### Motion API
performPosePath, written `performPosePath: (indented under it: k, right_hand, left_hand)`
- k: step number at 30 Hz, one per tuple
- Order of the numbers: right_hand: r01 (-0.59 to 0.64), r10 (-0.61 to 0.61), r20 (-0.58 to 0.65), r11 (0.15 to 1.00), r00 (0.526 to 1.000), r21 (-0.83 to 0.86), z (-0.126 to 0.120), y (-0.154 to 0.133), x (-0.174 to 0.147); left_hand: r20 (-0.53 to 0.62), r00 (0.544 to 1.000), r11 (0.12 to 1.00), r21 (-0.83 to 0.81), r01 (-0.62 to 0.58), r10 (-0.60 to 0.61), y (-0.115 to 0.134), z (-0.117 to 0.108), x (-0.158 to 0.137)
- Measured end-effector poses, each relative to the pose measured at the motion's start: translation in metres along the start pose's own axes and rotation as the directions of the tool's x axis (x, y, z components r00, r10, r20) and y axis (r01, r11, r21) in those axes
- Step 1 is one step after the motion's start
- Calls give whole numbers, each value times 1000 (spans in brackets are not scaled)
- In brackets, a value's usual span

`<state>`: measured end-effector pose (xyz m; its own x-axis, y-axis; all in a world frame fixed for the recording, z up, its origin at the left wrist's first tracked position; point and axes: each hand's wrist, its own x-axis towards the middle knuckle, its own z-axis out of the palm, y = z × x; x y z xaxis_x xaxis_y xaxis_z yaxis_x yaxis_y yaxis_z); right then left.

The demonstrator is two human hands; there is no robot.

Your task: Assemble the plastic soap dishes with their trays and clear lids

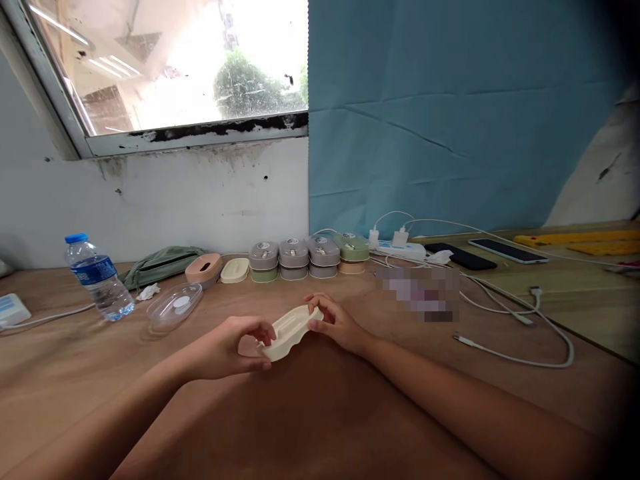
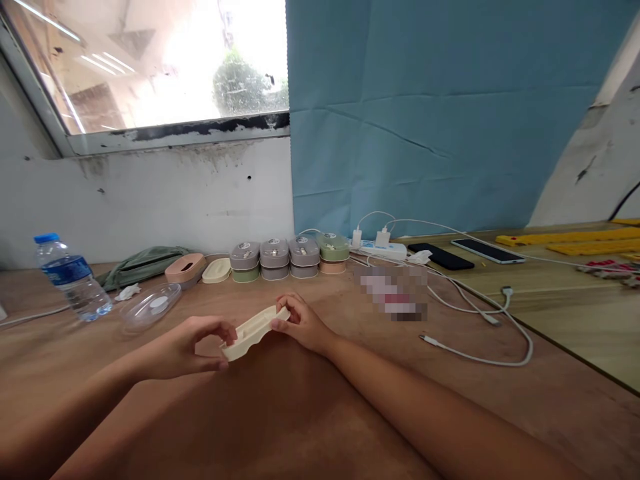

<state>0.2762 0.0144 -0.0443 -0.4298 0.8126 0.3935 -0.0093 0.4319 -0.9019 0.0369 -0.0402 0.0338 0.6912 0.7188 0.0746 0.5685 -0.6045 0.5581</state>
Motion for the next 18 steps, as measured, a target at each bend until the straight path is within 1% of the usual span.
performPosePath:
  k: [2, 6, 10, 13, 15, 16, 18]
  right_hand:
    - [13, -14, 27, 1000, 1000, 28, 0, -3, -1]
    - [37, -40, 96, 999, 995, 30, 0, -6, -2]
    - [125, -115, 137, 990, 984, -67, 0, -9, -5]
    - [213, -184, 173, 963, 968, -165, 0, -11, -8]
    - [283, -241, 197, 933, 950, -224, 0, -14, -9]
    - [318, -271, 208, 916, 940, -246, 0, -15, -10]
    - [380, -327, 219, 883, 919, -276, 1, -18, -11]
  left_hand:
    - [16, 1000, 1000, 1, 9, -9, 4, 1, -1]
    - [77, 997, 997, 72, 21, -26, 13, 1, -4]
    - [171, 982, 989, 136, 58, -81, 22, -2, -7]
    - [237, 962, 974, 207, 87, -136, 29, -4, -9]
    - [266, 954, 956, 287, 58, -137, 31, -3, -9]
    - [274, 955, 943, 332, 17, -114, 31, -1, -9]
    - [283, 959, 889, 441, -121, -10, 27, 4, -8]
